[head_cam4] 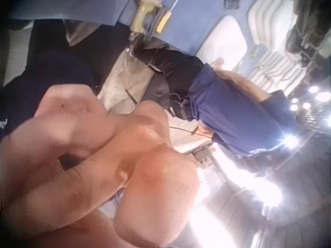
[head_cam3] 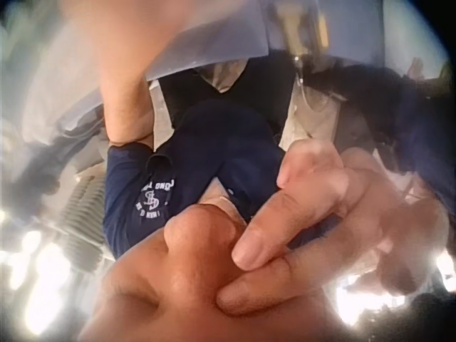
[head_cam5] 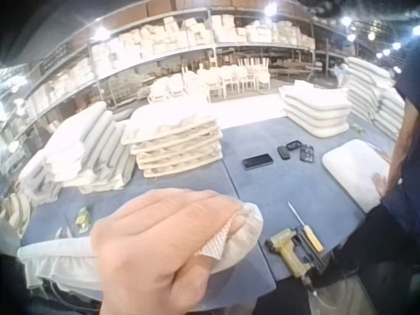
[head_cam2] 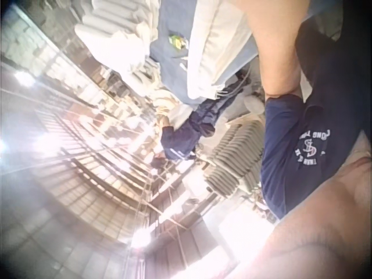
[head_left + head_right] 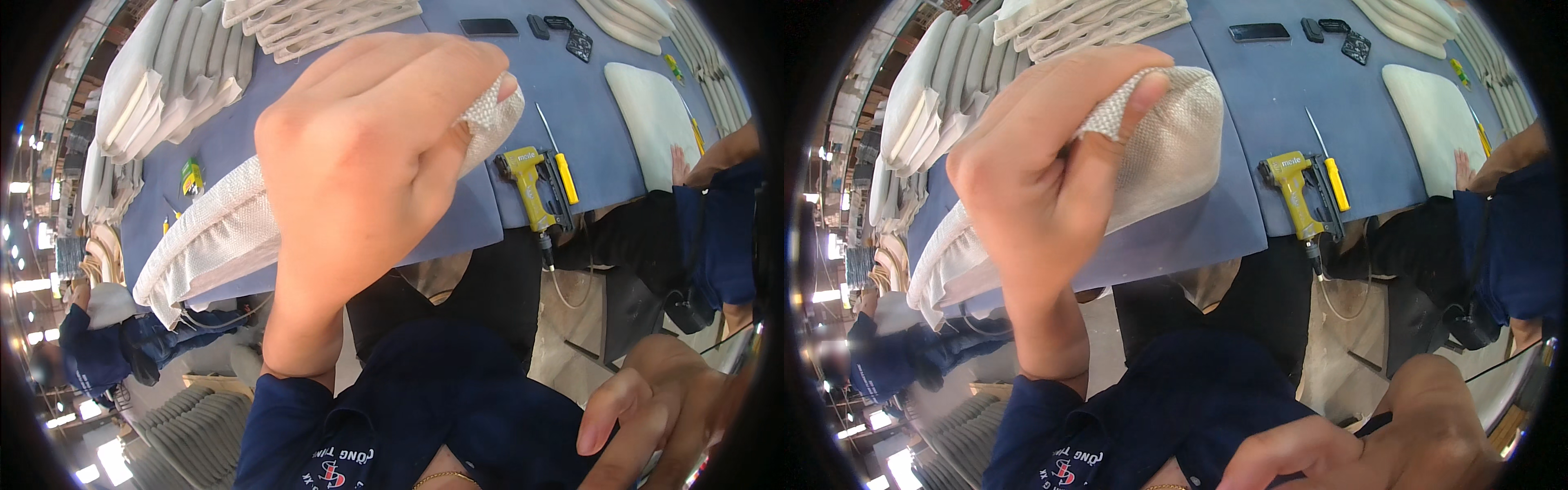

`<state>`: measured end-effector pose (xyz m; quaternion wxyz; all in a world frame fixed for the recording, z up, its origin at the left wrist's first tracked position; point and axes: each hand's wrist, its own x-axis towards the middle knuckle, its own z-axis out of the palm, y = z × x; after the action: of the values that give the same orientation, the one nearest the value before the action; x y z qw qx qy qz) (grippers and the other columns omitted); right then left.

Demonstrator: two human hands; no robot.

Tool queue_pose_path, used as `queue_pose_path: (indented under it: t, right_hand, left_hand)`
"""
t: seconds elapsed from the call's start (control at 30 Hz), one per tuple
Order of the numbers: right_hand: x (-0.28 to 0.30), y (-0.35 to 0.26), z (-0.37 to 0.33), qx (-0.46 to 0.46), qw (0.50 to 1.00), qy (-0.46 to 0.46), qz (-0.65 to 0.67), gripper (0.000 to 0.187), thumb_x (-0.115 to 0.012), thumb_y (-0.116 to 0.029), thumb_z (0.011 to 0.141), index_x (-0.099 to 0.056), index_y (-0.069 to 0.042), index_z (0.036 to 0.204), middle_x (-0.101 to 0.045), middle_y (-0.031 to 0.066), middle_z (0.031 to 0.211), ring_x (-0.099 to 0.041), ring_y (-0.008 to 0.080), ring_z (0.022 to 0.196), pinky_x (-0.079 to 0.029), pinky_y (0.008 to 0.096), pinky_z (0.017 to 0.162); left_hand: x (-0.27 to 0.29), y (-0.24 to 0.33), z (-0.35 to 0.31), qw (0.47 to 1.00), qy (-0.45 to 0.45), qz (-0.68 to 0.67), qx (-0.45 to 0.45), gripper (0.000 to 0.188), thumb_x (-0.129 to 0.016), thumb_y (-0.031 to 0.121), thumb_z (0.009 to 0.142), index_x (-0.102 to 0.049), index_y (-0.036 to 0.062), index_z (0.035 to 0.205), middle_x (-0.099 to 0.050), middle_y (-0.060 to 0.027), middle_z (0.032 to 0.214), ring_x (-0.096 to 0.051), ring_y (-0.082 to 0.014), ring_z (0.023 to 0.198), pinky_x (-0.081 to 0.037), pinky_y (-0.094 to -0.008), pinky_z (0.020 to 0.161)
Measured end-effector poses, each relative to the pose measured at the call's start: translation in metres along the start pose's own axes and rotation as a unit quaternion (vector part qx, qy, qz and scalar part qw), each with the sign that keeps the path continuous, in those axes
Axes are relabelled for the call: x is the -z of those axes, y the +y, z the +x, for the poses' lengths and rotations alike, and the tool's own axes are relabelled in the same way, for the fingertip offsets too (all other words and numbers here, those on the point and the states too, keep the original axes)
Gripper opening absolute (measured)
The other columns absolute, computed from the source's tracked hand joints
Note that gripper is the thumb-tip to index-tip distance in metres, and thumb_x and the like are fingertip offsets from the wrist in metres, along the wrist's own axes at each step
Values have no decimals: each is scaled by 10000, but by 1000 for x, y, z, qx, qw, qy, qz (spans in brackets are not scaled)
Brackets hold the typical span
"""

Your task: The person staples white fabric onto a cushion base using a pneumatic staple gun. They repeatedly pull the fabric taut, fire staples along the edges, and use a screwdriver to adjust the material. The finished cushion is placed on a stack of completed units.

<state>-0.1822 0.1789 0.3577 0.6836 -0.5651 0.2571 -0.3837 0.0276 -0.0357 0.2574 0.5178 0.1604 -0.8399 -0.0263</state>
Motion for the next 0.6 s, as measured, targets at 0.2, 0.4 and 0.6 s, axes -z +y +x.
queue_pose_path:
  t: [0.2,0.4,0.6]
  right_hand:
    - [0,1,-16,0,1000,13,-25,124,-608,-200,1187,-608,-177,1065,-884,61,929,-755,245,1095,-450,431,1042]
    - [1,8,-22,11,999,29,-33,78,-605,-199,1189,-616,-188,1112,-887,35,935,-753,230,1129,-439,427,1057]
    - [5,10,-23,31,999,29,-17,39,-602,-199,1192,-625,-200,1160,-890,9,941,-750,215,1163,-429,422,1072]
  left_hand:
    - [-1,-2,0,1000,-3,11,-12,259,-836,-69,868,-909,70,1073,-878,-84,985,-717,-143,731,-516,-264,661]
    - [7,11,2,996,-32,34,71,333,-751,-103,827,-907,59,1073,-867,-71,952,-698,-122,720,-504,-259,647]
    - [-4,-12,0,998,36,-50,-29,387,-653,-101,760,-893,41,1029,-859,-94,937,-750,-183,748,-571,-285,693]
